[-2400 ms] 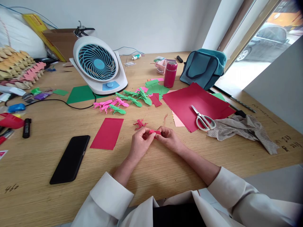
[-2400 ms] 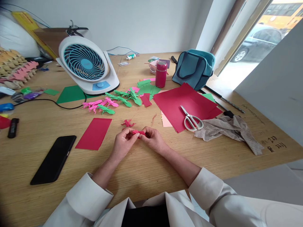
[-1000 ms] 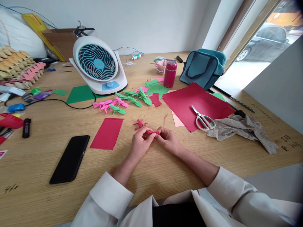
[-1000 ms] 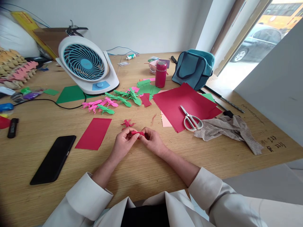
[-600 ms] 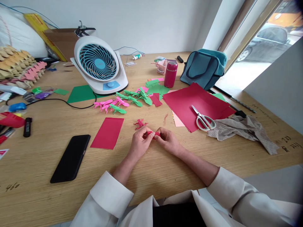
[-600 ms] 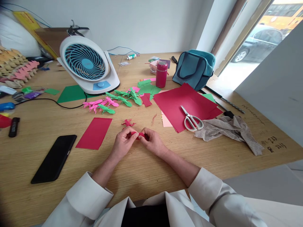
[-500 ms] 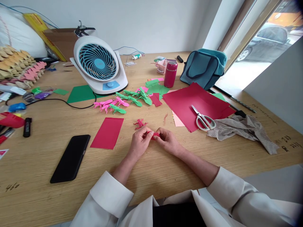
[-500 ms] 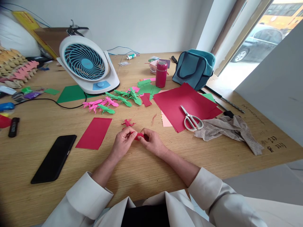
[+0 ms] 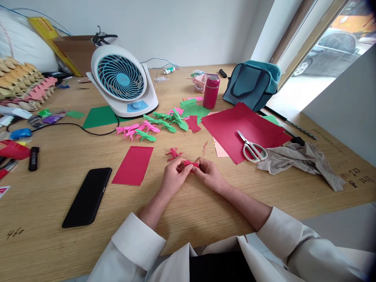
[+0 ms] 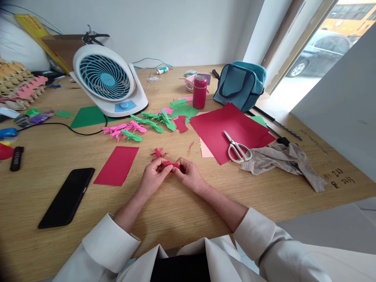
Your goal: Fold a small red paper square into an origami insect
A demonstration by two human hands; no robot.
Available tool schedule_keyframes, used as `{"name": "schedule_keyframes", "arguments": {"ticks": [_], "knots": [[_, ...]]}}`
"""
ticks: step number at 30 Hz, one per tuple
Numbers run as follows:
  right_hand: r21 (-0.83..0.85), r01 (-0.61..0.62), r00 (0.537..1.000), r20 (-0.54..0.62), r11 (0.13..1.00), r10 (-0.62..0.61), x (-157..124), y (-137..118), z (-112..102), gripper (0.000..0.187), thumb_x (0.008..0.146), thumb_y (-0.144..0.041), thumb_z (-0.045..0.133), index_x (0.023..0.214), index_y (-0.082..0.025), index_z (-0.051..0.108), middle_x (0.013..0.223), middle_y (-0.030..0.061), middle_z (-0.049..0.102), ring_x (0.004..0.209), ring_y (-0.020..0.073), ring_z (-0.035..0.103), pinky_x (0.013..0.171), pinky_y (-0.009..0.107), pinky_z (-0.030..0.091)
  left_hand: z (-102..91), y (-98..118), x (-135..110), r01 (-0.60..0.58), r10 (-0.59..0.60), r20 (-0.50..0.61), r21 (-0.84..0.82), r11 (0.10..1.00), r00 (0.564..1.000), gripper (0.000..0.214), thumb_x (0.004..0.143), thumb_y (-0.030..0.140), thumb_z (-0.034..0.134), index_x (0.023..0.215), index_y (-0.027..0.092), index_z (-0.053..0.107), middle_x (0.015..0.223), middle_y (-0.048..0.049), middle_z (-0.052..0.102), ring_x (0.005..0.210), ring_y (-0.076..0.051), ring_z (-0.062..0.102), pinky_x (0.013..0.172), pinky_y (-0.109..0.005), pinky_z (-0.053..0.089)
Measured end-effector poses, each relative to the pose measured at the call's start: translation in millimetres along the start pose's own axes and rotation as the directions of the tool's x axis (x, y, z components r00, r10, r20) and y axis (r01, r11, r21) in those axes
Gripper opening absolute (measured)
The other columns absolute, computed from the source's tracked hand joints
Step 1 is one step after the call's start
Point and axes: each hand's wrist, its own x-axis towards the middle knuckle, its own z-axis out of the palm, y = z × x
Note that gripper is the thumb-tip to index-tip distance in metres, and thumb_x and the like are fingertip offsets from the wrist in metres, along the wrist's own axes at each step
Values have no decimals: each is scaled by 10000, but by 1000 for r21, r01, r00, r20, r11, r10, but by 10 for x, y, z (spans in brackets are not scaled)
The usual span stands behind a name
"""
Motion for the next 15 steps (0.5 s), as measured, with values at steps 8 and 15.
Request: {"name": "schedule_keyframes", "arguments": {"ticks": [8,15], "knots": [[-106,33,999,26,994,-30,-4,-43,-26,198,869,-343,538,743,-198,488,657,-34,442,613,122,391,582,264,322,2,14,-1,-50,51,-1,143,988,999,130,858,265,607,766,174,616,745,-12,646,677,-134,568,648,-245,449],[-90,18,998,56,996,-13,2,-44,-30,189,880,-348,532,772,-196,501,682,-27,463,648,132,427,612,267,347,-10,51,-3,-143,151,-12,256,956,988,124,853,221,604,735,183,594,710,1,608,665,-131,536,646,-245,421]]}}
